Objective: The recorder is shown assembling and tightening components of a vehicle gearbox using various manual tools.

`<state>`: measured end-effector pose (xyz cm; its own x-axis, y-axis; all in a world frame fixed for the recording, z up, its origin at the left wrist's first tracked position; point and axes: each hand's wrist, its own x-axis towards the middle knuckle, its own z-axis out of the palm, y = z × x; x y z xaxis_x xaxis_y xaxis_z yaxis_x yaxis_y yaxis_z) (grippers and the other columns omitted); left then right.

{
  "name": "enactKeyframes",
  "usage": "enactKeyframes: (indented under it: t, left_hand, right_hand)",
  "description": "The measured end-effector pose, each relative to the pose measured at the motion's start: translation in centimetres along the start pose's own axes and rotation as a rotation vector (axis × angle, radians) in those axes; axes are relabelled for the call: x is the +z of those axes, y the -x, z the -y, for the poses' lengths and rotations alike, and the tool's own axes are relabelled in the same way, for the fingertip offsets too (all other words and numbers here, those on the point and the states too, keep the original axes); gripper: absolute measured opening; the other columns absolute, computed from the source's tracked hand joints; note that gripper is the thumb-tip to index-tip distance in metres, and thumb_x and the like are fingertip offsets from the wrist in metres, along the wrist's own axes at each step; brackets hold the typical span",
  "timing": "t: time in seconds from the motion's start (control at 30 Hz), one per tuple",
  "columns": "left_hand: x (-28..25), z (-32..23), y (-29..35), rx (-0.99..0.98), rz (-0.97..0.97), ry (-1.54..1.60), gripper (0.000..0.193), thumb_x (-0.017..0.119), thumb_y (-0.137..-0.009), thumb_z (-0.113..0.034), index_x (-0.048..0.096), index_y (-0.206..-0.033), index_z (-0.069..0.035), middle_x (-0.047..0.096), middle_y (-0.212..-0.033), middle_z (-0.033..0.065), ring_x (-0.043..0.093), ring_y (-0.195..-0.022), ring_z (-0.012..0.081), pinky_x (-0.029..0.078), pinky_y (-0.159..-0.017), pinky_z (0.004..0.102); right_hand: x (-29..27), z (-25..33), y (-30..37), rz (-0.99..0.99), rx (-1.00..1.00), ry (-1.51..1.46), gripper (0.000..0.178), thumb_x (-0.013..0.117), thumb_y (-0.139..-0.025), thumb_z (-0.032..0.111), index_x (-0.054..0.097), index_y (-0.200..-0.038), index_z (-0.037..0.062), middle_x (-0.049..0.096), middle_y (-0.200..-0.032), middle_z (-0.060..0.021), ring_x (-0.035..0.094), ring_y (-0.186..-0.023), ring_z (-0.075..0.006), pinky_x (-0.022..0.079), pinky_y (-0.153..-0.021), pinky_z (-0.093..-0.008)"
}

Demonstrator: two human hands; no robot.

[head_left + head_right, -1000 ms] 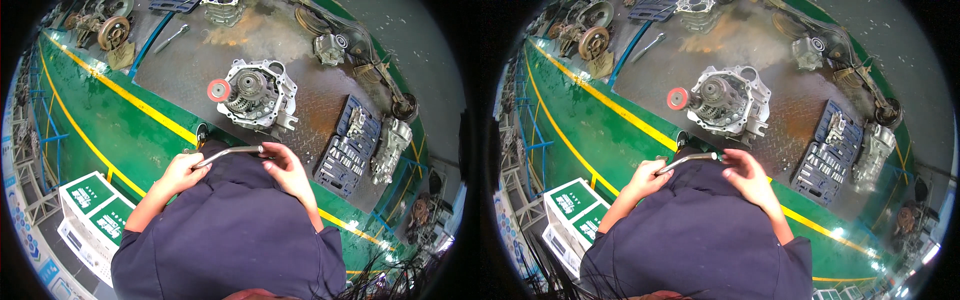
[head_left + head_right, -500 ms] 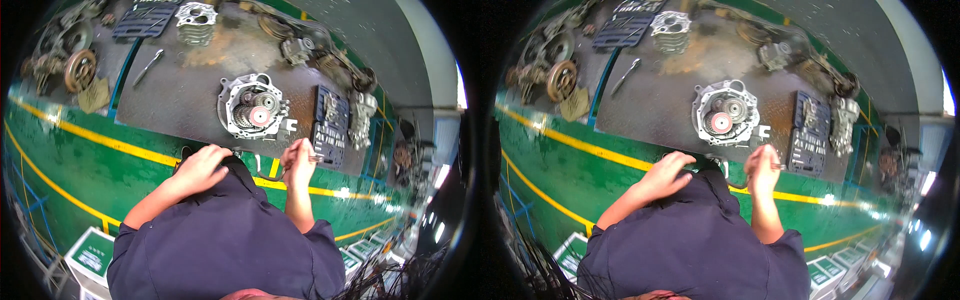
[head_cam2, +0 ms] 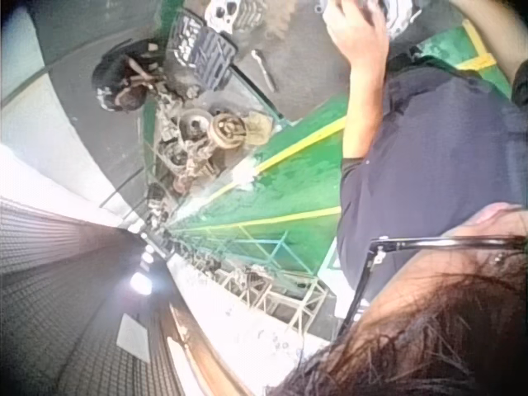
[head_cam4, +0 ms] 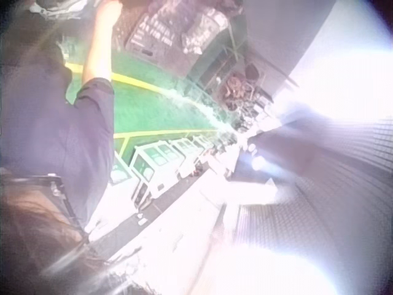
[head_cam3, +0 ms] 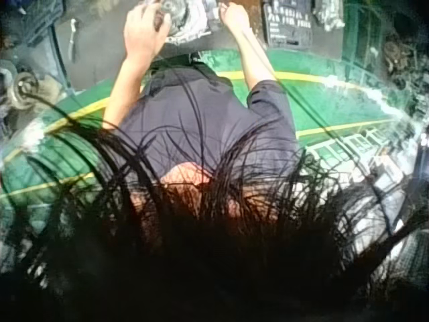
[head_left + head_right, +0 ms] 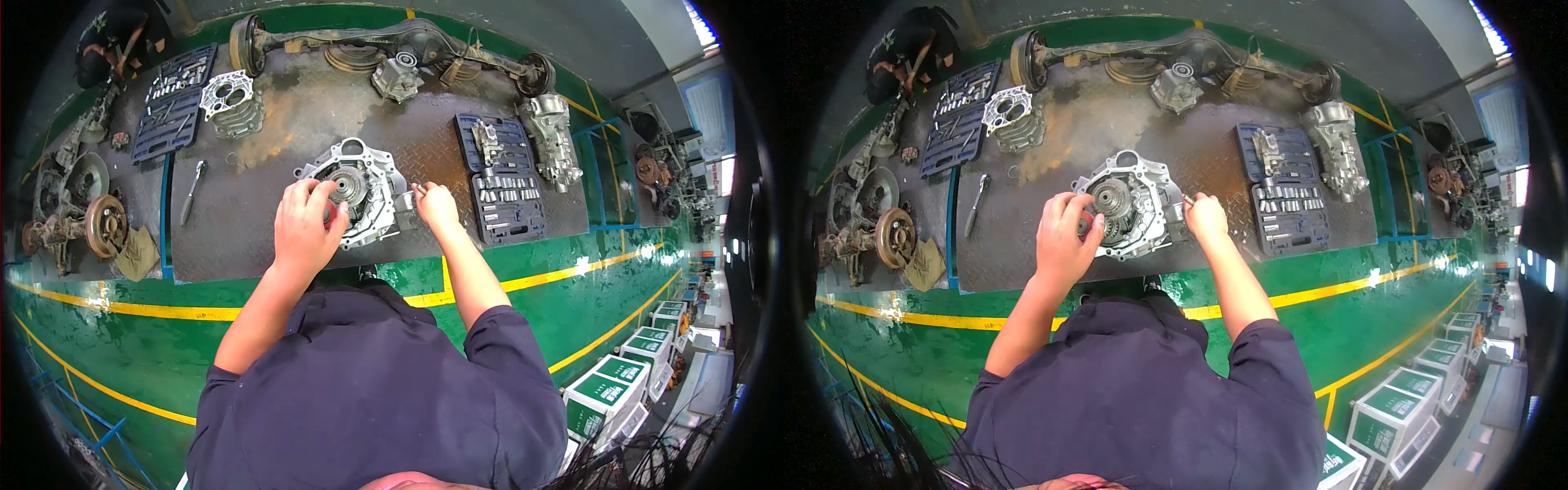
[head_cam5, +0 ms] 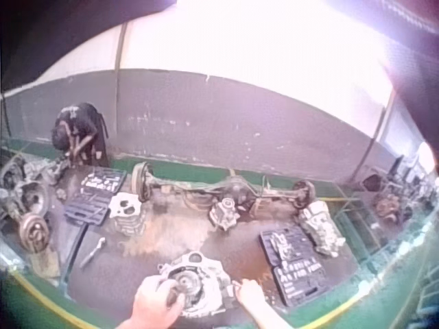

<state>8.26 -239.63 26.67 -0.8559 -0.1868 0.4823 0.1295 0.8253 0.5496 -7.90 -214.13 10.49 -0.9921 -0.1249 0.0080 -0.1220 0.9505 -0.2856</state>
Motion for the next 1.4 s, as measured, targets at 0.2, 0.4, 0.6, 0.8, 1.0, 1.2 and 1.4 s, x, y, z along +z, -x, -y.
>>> enactKeyframes:
  t: [0.2,0.4,0.6,0.8,1.0,1.2,1.4]
  left_hand:
    - [4.8,0.7,-0.2,-0.004,-0.148,-0.171,0.007,0.066,-0.075,-0.009,0.064,-0.081,-0.007,0.057,-0.083,0.009,0.056,-0.081,0.0297,0.048,-0.071,0.0403]
    - [5.8,0.9,-0.2,0.033,-0.274,-0.208,0.005,0.061,-0.071,-0.003,0.062,-0.075,-0.007,0.056,-0.076,0.0089,0.054,-0.074,0.0295,0.046,-0.067,0.0393]
    - [5.1,2.8,-1.1,-0.023,-0.312,-0.19,0.007,0.059,-0.075,0.0,0.06,-0.072,-0.006,0.058,-0.075,0.0088,0.053,-0.069,0.0276,0.044,-0.063,0.0385]
    - [3.8,8.8,-4.8,-0.077,-0.261,-0.168,0.004,0.062,-0.076,-0.004,0.062,-0.072,-0.006,0.058,-0.073,0.0079,0.054,-0.071,0.0286,0.044,-0.066,0.0392]
    - [5.3,14.2,-10.0,-0.042,-0.156,-0.147,0.009,0.06,-0.081,-0.015,0.063,-0.077,-0.008,0.06,-0.076,0.0093,0.057,-0.077,0.0311,0.044,-0.072,0.0422]
    - [4.1,15.7,-10.4,-0.141,-0.099,-0.027,0.022,0.061,-0.087,-0.022,0.065,-0.105,-0.011,0.061,-0.105,0.0128,0.055,-0.102,0.0304,0.046,-0.087,0.042]
    - [1.1,9.3,3.0,-0.165,-0.343,0.421,0.024,0.058,-0.081,0.003,0.055,-0.104,-0.001,0.054,-0.104,0.0148,0.054,-0.096,0.0282,0.045,-0.082,0.0339]
  right_hand:
    - [0.1,-0.6,-4.2,0.376,-0.09,-0.119,0.03,0.058,-0.09,0.03,0.072,-0.092,0.0028,0.069,-0.094,-0.0227,0.066,-0.095,-0.0378,0.053,-0.086,-0.0456]
    - [-0.6,-0.1,-3.6,0.476,-0.255,-0.037,0.035,0.048,-0.097,0.035,0.072,-0.096,0.0085,0.069,-0.095,-0.0213,0.066,-0.093,-0.0388,0.053,-0.084,-0.0478]
    - [-1.8,1.5,0.8,0.448,-0.169,0.011,0.041,0.047,-0.098,0.037,0.072,-0.092,0.0065,0.07,-0.094,-0.0207,0.067,-0.091,-0.0404,0.054,-0.082,-0.0492]
    - [-0.5,5.4,8.7,0.469,-0.065,-0.117,0.046,0.043,-0.1,0.036,0.072,-0.093,0.0006,0.07,-0.099,-0.021,0.068,-0.092,-0.039,0.054,-0.084,-0.0482]
    - [4.0,11.0,14.2,0.343,-0.064,-0.361,0.039,0.048,-0.097,0.03,0.068,-0.083,-0.0011,0.066,-0.082,-0.0282,0.065,-0.083,-0.0458,0.051,-0.078,-0.0546]
    - [-1.8,10.2,13.7,0.26,0.053,-0.519,0.045,0.048,-0.099,0.034,0.069,-0.083,-0.0028,0.065,-0.082,-0.0285,0.063,-0.087,-0.0464,0.051,-0.077,-0.0513]
    - [-17.8,6.9,11.7,0.077,-0.128,-0.725,0.035,0.059,-0.099,0.024,0.055,-0.078,-0.004,0.048,-0.062,-0.0101,0.047,-0.058,-0.0195,0.04,-0.055,-0.0333]
